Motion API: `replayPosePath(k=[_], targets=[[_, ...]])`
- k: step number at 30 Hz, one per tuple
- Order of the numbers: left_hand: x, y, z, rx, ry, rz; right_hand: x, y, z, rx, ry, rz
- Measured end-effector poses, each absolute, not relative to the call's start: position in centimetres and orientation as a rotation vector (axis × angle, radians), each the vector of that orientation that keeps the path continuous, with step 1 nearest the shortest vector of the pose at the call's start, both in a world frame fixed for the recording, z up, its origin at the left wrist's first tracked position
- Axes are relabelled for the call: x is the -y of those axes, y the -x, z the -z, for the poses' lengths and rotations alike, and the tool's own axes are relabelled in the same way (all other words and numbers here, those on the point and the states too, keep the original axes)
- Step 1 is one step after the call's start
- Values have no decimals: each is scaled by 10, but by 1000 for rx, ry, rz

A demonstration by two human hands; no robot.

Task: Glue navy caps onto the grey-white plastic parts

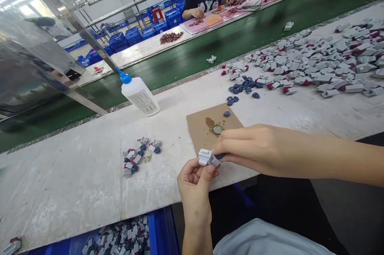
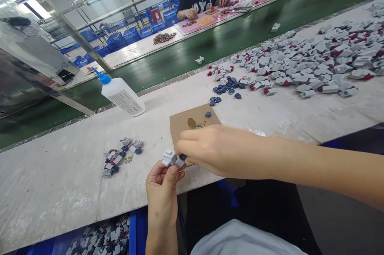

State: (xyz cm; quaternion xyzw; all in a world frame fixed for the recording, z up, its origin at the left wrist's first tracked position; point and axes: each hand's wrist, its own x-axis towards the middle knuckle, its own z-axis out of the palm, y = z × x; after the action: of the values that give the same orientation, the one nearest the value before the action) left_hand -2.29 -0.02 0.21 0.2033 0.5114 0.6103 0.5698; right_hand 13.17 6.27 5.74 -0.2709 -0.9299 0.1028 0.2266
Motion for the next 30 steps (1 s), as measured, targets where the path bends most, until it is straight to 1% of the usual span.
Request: replayPosePath(k=[3, 6, 11, 16, 18, 20, 21, 23, 26, 28, 30], targets=[[2, 26, -4, -1182, -527, -1398, -63, -133, -58, 2489, 657, -653], [4, 26, -5, -1165, -505, -1392, -61, -133, -51, 2327, 676, -839], [8, 24, 2, -1127, -528, -1336, -53, -132, -30, 2139, 659, -898], [4, 36, 11, -1146, -660, -1209, -52, -130, -25, 2156, 671, -957], [-3, 52, 14, -1327, -891, -1199, -63, -136, -25, 2186, 727, -897], [-14, 74, 17, -1695, -1274, -1176, -83, -151, -23, 2116, 904, -730], [-20, 85, 19, -1901, -1500, -1112, -95, -160, -20, 2046, 1046, -621], [-30, 105, 23, -2196, -1945, -860, -121, -182, -12, 1931, 1358, -388], [-41, 123, 28, -2335, -2376, -537, -156, -207, 4, 1995, 1643, -149], [-46, 125, 27, -2379, -2496, -443, -171, -212, 16, 2126, 1683, -118], [-55, 123, 22, -2415, -2540, -437, -181, -207, 25, 2218, 1667, -125]])
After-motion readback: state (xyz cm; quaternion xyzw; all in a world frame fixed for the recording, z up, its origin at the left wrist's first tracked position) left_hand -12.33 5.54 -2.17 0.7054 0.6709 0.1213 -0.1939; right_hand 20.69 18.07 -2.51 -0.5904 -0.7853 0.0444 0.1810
